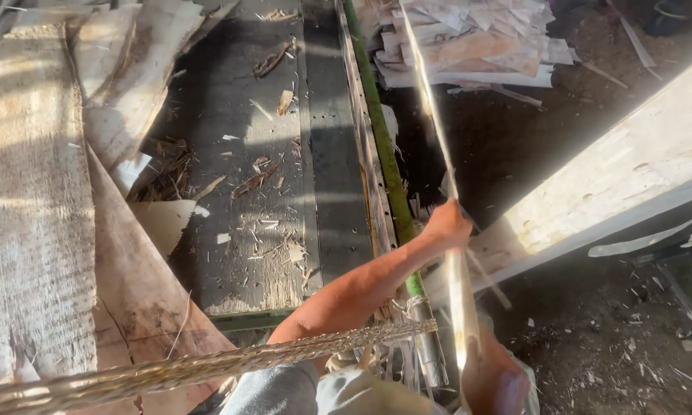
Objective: Cutting and trimming thin wood veneer sheets using a large manual guillotine-style cutter.
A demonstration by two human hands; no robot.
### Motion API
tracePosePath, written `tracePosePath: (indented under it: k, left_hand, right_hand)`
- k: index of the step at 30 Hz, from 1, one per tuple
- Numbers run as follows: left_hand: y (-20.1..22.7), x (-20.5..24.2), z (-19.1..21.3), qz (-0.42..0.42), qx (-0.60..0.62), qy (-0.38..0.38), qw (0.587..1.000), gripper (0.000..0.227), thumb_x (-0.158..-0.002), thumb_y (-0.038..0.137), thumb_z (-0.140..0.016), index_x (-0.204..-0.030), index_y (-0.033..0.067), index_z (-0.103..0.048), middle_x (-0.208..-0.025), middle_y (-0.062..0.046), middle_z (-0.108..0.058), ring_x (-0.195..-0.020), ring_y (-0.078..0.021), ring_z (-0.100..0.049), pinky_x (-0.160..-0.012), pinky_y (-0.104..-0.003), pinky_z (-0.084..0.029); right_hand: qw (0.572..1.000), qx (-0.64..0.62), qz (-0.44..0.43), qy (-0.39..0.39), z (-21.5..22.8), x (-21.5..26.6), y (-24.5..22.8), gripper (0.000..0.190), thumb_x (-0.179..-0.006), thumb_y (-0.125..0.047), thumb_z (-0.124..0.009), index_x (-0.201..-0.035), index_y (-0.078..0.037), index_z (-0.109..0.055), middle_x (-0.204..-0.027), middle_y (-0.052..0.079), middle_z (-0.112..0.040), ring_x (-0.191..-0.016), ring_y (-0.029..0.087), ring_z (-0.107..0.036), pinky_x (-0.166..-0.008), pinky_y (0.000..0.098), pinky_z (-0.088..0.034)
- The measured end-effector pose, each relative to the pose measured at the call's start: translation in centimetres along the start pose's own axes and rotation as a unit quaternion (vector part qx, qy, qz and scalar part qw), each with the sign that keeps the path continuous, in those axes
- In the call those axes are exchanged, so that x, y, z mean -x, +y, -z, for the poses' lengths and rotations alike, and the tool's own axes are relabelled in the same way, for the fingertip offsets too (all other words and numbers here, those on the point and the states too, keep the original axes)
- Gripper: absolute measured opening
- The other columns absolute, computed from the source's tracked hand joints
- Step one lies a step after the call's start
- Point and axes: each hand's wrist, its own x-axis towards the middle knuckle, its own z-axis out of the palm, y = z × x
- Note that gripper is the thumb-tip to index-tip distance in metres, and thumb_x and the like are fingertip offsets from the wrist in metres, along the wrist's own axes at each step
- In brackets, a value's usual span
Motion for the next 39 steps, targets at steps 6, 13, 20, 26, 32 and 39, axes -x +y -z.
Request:
tracePosePath:
  k: [6,13,20,26,32,39]
  left_hand:
    - [8.2,1.2,11.7,-0.141,0.2,0.125,0.961,0.053,-0.083,0.001,-0.06,-0.135,-0.0018,-0.051,-0.111,-0.026,-0.071,-0.096,-0.0343,-0.073,-0.08,-0.041,-0.062]
    - [2.4,1.0,30.7,-0.142,0.486,0.14,0.851,0.035,-0.086,-0.004,-0.063,-0.121,-0.0009,-0.06,-0.101,-0.018,-0.069,-0.089,-0.0325,-0.07,-0.076,-0.047,-0.06]
    - [-20.9,5.2,39.3,0.037,0.477,0.145,0.866,0.031,-0.085,0.002,-0.072,-0.113,-0.0121,-0.07,-0.111,-0.026,-0.074,-0.1,-0.0369,-0.074,-0.089,-0.047,-0.063]
    - [-33.8,14.9,30.5,0.265,0.412,0.185,0.852,0.037,-0.087,0.019,-0.078,-0.115,-0.0041,-0.073,-0.103,-0.016,-0.077,-0.088,-0.0276,-0.076,-0.08,-0.043,-0.064]
    - [-40.1,21.6,20.9,0.273,0.272,0.085,0.919,0.046,-0.097,0.02,-0.076,-0.138,0.0055,-0.059,-0.098,-0.004,-0.062,-0.078,-0.017,-0.056,-0.066,-0.03,-0.049]
    - [-27.7,24.5,20.5,0.243,0.332,0.164,0.896,0.064,-0.083,-0.008,-0.066,-0.142,0.0087,-0.049,-0.118,-0.013,-0.072,-0.097,-0.0248,-0.073,-0.086,-0.036,-0.065]
  right_hand:
    - [0.997,-0.002,0.066,0.035,5.0,-8.6,-7.4,0.025,-0.1,-0.02,-0.065,-0.123,-0.012,-0.072,-0.074,0.011,-0.075,-0.062,0.02,-0.073,-0.052,0.0349,-0.059]
    - [0.947,-0.153,0.278,0.049,6.9,-10.6,-14.4,0.049,-0.09,-0.025,-0.073,-0.131,-0.001,-0.062,-0.124,0.023,-0.07,-0.106,0.03,-0.072,-0.081,0.0393,-0.064]
    - [0.936,-0.276,0.218,0.02,4.4,-9.0,-9.4,0.036,-0.099,-0.023,-0.065,-0.131,-0.006,-0.066,-0.131,0.019,-0.071,-0.128,0.028,-0.068,-0.112,0.0442,-0.055]
    - [0.938,-0.325,-0.073,-0.098,-3.4,-9.1,1.2,0.057,-0.102,-0.041,-0.052,-0.135,0.005,-0.059,-0.135,0.027,-0.064,-0.122,0.033,-0.068,-0.102,0.0447,-0.056]
    - [0.733,-0.561,-0.28,-0.264,-9.9,-6.2,7.1,0.064,-0.099,-0.039,-0.055,-0.144,0.006,-0.052,-0.139,0.025,-0.064,-0.122,0.031,-0.066,-0.094,0.0404,-0.057]
    - [0.671,-0.592,-0.253,-0.367,-6.3,-6.4,1.8,0.072,-0.083,-0.039,-0.061,-0.146,-0.011,-0.044,-0.109,0.018,-0.068,-0.093,0.034,-0.07,-0.066,0.0476,-0.063]
